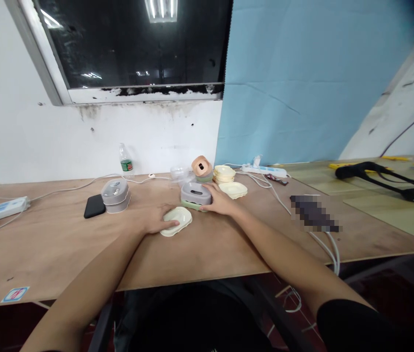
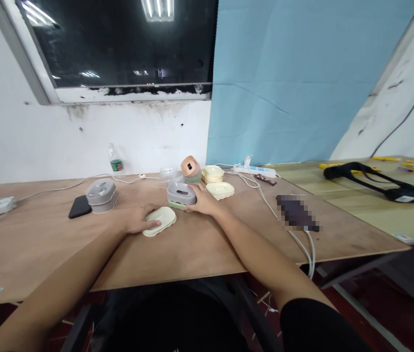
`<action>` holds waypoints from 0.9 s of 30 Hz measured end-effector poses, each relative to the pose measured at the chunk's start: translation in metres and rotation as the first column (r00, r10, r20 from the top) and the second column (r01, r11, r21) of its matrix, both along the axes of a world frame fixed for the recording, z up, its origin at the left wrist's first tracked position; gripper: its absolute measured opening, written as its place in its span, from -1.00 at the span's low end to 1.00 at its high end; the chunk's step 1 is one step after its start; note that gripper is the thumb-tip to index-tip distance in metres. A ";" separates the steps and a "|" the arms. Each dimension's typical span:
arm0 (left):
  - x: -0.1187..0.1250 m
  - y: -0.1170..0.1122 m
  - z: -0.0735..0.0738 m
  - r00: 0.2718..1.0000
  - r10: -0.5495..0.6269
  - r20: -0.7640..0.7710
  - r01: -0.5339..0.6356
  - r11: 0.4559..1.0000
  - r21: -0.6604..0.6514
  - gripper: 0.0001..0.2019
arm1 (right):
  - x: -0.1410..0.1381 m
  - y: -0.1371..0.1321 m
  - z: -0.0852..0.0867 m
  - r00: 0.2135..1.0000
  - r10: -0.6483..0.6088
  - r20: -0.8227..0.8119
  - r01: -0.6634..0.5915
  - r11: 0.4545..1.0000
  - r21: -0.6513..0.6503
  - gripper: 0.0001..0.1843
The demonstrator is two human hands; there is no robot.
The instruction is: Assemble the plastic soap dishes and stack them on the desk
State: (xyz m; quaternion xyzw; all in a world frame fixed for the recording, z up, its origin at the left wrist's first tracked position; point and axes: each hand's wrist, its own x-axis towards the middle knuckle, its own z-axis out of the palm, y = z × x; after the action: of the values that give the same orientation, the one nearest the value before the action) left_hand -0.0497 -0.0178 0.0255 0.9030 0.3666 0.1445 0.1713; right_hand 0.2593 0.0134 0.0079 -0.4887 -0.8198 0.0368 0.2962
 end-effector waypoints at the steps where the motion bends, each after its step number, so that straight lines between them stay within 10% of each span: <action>1: 0.000 0.000 0.001 1.000 0.000 0.002 0.000 1.000 0.003 -0.28 | -0.002 0.003 -0.003 1.000 0.022 -0.020 -0.021 1.000 0.021 0.01; 12: -0.001 -0.004 0.000 0.995 0.053 -0.089 -0.047 0.996 0.075 0.01 | -0.014 -0.005 0.001 0.972 -0.045 -0.231 0.085 0.983 0.165 -0.24; 19: -0.002 -0.002 -0.003 0.991 -0.017 0.136 -0.009 0.982 0.188 -0.15 | -0.044 -0.036 0.014 0.929 0.368 -0.045 -0.358 0.922 0.145 -0.22; 27: -0.001 -0.001 -0.008 0.967 -0.103 0.231 0.024 0.947 0.322 -0.14 | -0.052 -0.028 0.006 0.920 0.344 -0.189 -0.303 0.929 0.215 -0.32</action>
State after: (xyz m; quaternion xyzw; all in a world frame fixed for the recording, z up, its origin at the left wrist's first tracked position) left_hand -0.0506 -0.0187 0.0179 0.9054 0.2851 0.3061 0.0729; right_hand 0.2068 -0.0148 0.0137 -0.3098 -0.8507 0.0651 0.4197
